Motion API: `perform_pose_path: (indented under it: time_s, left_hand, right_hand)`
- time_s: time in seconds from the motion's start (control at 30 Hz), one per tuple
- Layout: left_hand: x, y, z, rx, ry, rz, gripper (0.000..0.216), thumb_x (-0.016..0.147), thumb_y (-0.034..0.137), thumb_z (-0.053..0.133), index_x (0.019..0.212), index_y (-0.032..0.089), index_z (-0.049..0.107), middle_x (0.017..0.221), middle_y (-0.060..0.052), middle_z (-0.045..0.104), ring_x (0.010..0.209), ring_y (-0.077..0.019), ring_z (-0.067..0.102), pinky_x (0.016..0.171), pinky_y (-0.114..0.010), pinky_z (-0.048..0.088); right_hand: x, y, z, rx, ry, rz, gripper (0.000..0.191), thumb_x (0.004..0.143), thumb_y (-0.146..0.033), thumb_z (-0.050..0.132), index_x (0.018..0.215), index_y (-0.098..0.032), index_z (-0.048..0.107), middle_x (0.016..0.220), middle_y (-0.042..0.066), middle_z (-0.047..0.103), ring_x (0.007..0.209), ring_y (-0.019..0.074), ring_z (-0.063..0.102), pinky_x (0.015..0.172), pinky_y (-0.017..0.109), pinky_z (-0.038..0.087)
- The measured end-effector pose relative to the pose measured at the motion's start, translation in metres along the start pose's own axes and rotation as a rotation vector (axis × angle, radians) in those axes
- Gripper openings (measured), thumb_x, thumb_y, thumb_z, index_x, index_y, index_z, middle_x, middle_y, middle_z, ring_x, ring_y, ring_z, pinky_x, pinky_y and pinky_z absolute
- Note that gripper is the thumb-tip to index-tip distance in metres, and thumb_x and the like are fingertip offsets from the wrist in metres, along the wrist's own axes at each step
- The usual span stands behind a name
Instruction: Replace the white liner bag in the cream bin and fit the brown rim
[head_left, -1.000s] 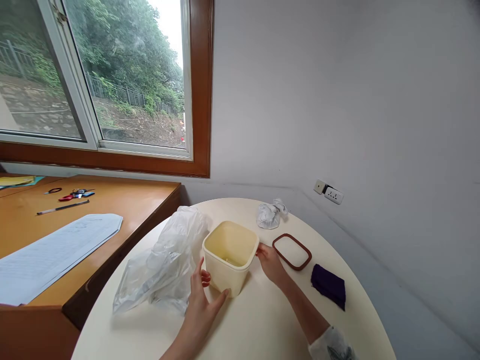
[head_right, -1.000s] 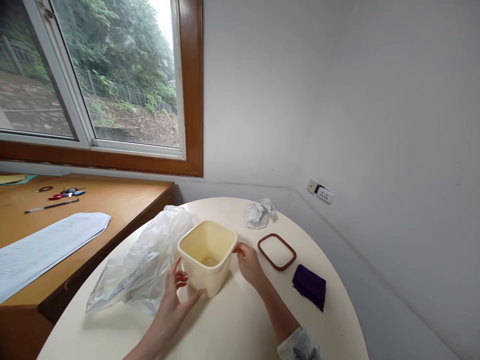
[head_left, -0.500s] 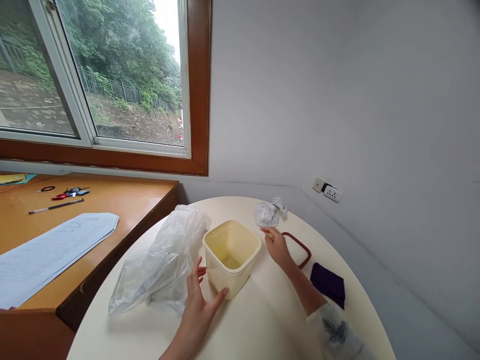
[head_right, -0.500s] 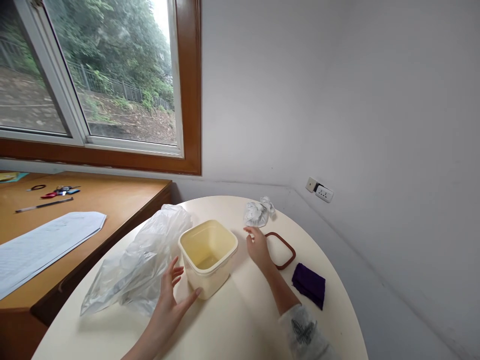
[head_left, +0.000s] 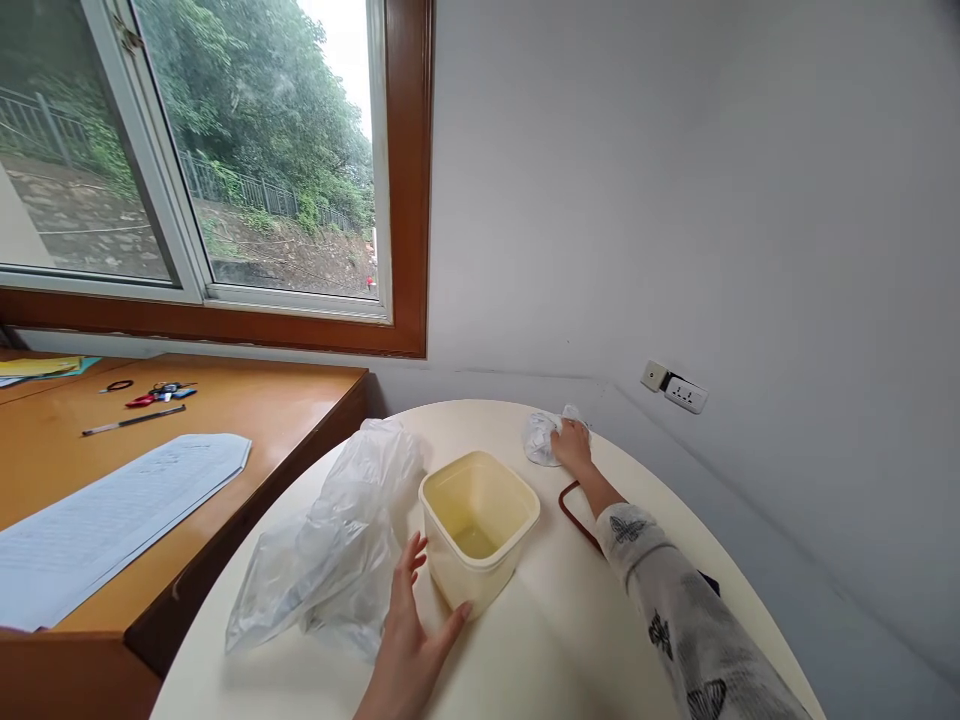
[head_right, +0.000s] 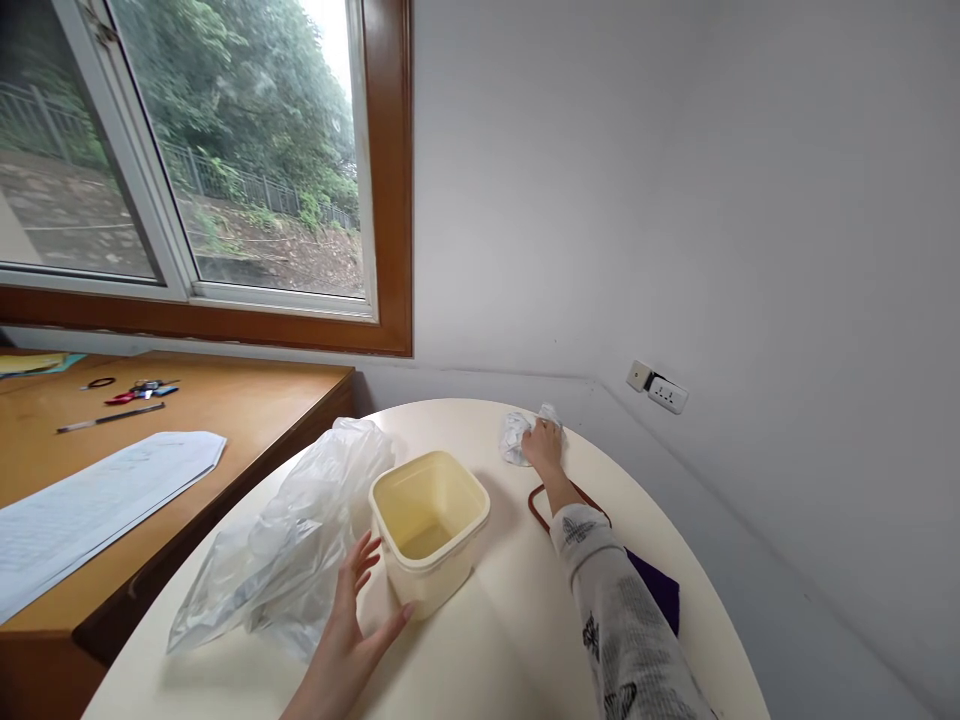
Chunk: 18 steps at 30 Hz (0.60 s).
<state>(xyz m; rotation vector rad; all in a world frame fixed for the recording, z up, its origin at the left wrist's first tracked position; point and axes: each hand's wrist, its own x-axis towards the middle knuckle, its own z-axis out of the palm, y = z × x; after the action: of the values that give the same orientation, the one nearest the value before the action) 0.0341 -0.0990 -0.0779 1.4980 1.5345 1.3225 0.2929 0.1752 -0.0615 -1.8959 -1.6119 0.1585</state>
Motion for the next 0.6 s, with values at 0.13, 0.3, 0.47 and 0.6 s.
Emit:
perform_pose_path:
  time_s: [0.13,0.3,0.47,0.6]
  left_hand:
    - [0.0,0.001,-0.001,-0.002,-0.008,-0.025,0.077,0.075,0.043,0.057,0.135,0.023,0.013,0.139,-0.013,0.028,0.125,-0.029,0.034,0.104,-0.051,0.026]
    - [0.0,0.002,-0.002,-0.009,0.004,-0.028,0.076,0.075,0.042,0.058,0.135,0.023,0.016,0.139,-0.014,0.029,0.124,-0.0304,0.035,0.103,-0.053,0.027]
    - [-0.001,0.004,-0.001,0.007,0.022,-0.013,0.075,0.074,0.041,0.059,0.134,0.023,0.017,0.138,-0.014,0.03,0.124,-0.0303,0.035,0.103,-0.053,0.028]
    - [-0.004,0.009,-0.002,0.051,0.049,0.004,0.072,0.075,0.04,0.058,0.132,0.021,0.019,0.135,-0.016,0.031,0.124,-0.031,0.035,0.101,-0.052,0.03]
  right_hand:
    - [0.01,0.012,0.013,0.017,0.013,0.044,0.039,0.079,-0.03,0.046,0.111,-0.009,0.056,0.114,0.019,0.054,0.116,0.0295,0.04,0.098,0.038,0.025]
    - [0.018,0.021,0.021,0.097,0.032,0.066,0.029,0.081,-0.036,0.052,0.099,-0.014,0.059,0.107,0.012,0.057,0.108,0.0245,0.048,0.094,0.041,0.032]
    - [0.021,0.019,0.019,0.236,0.07,0.093,0.026,0.086,-0.036,0.051,0.1,-0.015,0.057,0.103,0.006,0.058,0.091,0.017,0.056,0.081,0.038,0.046]
    - [0.022,0.01,0.011,0.391,0.142,0.118,0.025,0.087,-0.035,0.05,0.1,-0.014,0.056,0.098,0.004,0.059,0.083,0.0147,0.058,0.074,0.034,0.049]
